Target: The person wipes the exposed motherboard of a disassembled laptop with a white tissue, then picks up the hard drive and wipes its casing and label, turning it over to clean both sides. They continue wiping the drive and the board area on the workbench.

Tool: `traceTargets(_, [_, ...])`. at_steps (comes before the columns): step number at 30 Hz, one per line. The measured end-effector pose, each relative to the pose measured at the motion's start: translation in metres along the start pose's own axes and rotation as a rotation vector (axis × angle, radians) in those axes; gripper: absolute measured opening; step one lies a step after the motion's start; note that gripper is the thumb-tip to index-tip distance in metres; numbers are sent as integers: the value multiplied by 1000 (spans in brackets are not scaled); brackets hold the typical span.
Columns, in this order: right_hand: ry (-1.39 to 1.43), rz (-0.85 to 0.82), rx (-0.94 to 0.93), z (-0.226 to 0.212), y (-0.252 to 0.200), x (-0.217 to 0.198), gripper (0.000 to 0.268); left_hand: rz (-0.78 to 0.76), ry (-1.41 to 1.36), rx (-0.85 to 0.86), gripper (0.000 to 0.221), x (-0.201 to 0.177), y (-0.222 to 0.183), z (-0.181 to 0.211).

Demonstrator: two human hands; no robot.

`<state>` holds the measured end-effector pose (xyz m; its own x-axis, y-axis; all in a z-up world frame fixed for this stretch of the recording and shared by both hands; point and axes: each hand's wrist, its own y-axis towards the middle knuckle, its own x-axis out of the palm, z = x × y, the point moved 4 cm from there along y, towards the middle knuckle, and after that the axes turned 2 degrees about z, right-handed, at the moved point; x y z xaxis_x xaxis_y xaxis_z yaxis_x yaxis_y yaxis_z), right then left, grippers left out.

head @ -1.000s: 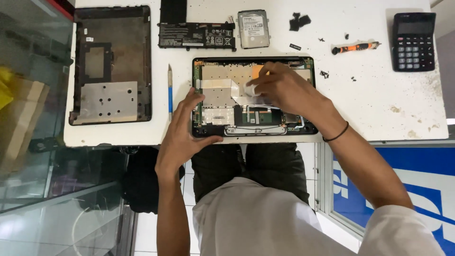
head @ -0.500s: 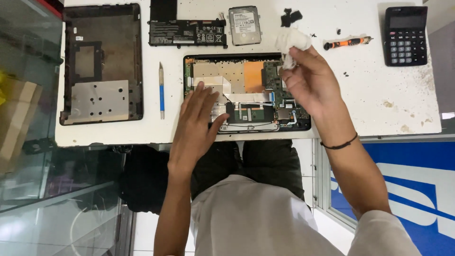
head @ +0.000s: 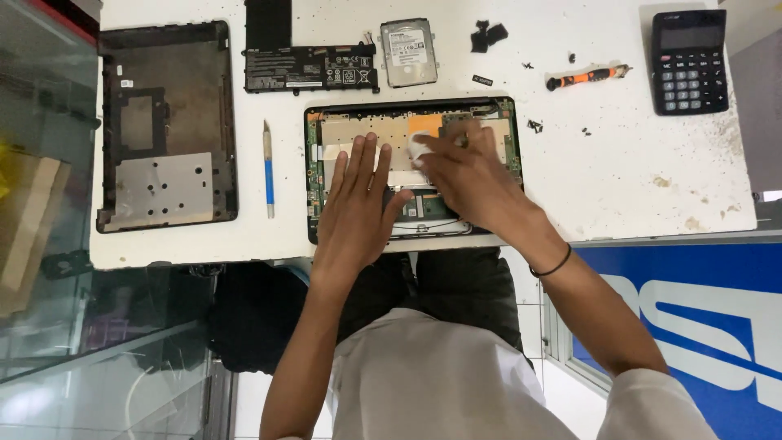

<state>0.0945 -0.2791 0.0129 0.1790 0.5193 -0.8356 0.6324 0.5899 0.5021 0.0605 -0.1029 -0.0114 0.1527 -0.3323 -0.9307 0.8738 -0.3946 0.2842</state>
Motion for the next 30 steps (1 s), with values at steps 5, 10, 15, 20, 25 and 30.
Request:
traceTargets(5, [515,-189,141,17,20,-7,22,35,-152,-13,65,-13,4,1])
traceTargets(10, [1259,129,869,94,30,-13,40,103,-263,13,45,-32,22,-8])
traceTargets(15, [1992,718,963,190,40,-2,37,131,-207,89,32,-34,78,-31])
traceTargets(20, [1998,919,1110,191,42,-7,57,-82,-209,-31,45,-13,158,-60])
traceTargets(25, [1803,885,1093,202,33,0,84,-194,-40,46,87,29,222,-63])
traceTargets(30, [1614,679,1115,186,37,5,30,-527,192,-47,106,48,252,-61])
